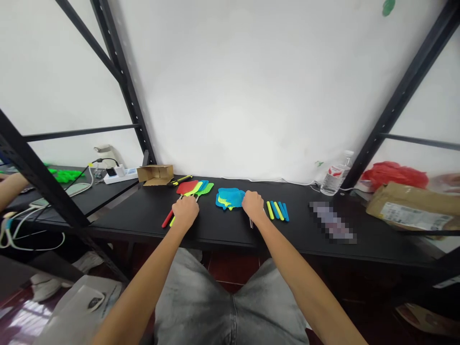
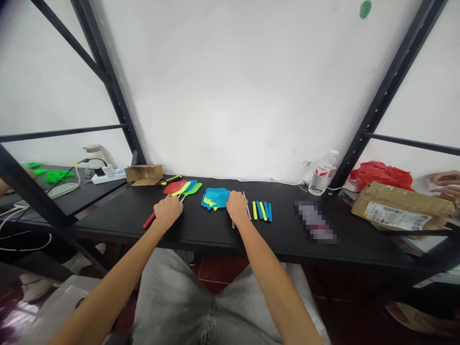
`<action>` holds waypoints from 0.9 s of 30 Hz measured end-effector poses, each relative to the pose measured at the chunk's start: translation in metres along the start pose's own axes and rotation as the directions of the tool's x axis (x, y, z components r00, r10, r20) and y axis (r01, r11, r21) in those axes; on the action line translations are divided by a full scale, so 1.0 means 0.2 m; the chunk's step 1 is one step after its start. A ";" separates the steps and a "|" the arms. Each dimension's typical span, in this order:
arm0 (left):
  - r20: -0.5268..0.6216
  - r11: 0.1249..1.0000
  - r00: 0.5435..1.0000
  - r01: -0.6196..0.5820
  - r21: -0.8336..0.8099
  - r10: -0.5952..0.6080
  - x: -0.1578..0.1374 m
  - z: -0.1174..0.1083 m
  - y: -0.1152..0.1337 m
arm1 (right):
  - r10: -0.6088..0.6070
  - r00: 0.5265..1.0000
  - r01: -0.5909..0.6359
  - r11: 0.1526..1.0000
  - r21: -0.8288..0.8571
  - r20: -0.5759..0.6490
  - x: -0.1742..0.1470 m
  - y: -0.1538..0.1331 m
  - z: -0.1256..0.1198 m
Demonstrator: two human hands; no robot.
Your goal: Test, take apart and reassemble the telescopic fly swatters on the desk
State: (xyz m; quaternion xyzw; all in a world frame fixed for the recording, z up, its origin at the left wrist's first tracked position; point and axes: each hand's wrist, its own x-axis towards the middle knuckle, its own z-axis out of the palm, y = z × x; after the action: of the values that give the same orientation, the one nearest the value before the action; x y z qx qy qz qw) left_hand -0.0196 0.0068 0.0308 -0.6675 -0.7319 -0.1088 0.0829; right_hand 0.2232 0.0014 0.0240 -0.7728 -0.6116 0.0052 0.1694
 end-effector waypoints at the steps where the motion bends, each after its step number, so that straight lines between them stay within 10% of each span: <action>1: 0.008 1.000 1.000 -0.009 0.000 0.009 0.00 0.00 0.00 | -0.009 1.000 0.009 1.000 -0.004 0.007 0.00 -0.01 0.00; 14: -0.005 0.998 1.000 -0.009 -0.057 0.009 -0.03 -0.05 0.04 | -0.074 0.997 0.073 0.997 0.015 0.006 0.00 -0.03 -0.04; 21: 0.000 0.918 0.995 -0.092 -0.386 0.100 -0.08 -0.15 0.17 | -0.105 0.992 0.117 0.970 0.211 -0.070 -0.11 -0.05 -0.11; 23: -0.086 0.870 0.987 -0.162 -0.466 0.137 -0.16 -0.19 0.25 | -0.162 0.984 0.178 0.820 0.544 -0.079 -0.16 -0.08 -0.13; 27: -0.116 0.773 0.953 -0.295 -0.562 0.279 -0.33 -0.24 0.48 | -0.158 0.987 0.039 0.108 0.993 -0.021 -0.22 -0.12 -0.13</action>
State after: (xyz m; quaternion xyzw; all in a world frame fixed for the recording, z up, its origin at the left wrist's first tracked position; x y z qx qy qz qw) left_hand 0.0808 -0.0616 0.0633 -0.7635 -0.5535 -0.3184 -0.0966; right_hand 0.1960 -0.0428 0.0469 -0.4208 -0.5098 0.4339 0.6122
